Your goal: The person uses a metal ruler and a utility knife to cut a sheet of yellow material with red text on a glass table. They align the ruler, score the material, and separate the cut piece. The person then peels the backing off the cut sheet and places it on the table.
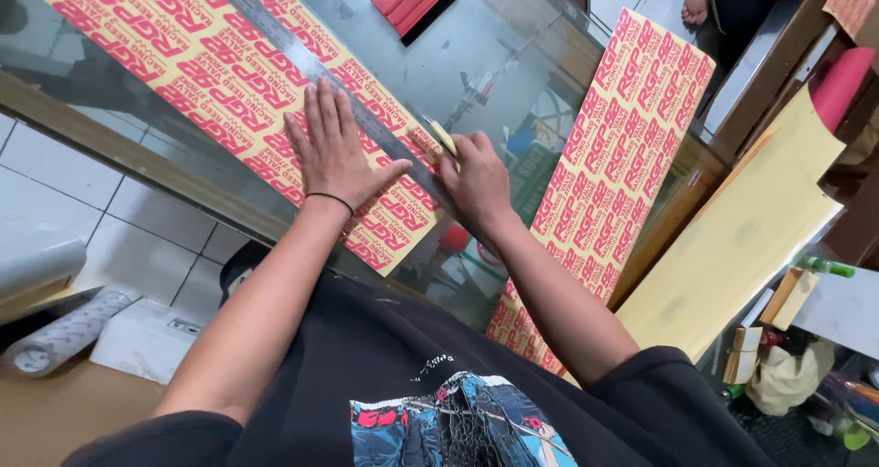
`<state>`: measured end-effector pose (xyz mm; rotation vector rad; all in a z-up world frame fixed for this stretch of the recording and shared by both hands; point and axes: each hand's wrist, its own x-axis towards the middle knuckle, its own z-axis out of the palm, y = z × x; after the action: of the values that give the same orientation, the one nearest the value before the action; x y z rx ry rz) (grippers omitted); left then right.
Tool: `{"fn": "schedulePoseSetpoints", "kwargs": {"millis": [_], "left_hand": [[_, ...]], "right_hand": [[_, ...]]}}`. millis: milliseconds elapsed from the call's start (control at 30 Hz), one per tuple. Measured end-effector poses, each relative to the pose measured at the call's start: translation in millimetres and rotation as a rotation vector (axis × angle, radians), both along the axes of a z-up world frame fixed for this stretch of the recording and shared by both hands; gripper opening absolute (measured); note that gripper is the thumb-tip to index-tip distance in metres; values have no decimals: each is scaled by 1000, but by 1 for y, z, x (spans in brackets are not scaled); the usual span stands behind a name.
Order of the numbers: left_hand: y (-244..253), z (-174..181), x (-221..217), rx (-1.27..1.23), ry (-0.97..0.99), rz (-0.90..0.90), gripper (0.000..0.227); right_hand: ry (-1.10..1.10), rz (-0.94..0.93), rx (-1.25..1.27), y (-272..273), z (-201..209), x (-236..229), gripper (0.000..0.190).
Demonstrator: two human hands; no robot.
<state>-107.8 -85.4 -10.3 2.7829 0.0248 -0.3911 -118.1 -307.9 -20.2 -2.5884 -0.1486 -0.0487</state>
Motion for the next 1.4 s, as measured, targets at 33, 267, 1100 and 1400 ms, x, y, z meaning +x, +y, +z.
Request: {"fn": "schedulePoseSetpoints", "kwargs": {"millis": [33, 267, 1100, 1400], "left_hand": [[2, 2, -4, -3, -10, -1, 140], [13, -7, -12, -58, 2, 2, 136], [96, -41, 26, -109, -240, -436, 88], [165, -37, 178, -762, -262, -379, 99]], "right_hand": [[-10, -1, -3, 6, -3, 5, 19], [133, -48, -144, 13, -42, 32, 14], [178, -340, -209, 92, -32, 83, 20], [237, -458, 778, 204, -2, 157, 12]]}}
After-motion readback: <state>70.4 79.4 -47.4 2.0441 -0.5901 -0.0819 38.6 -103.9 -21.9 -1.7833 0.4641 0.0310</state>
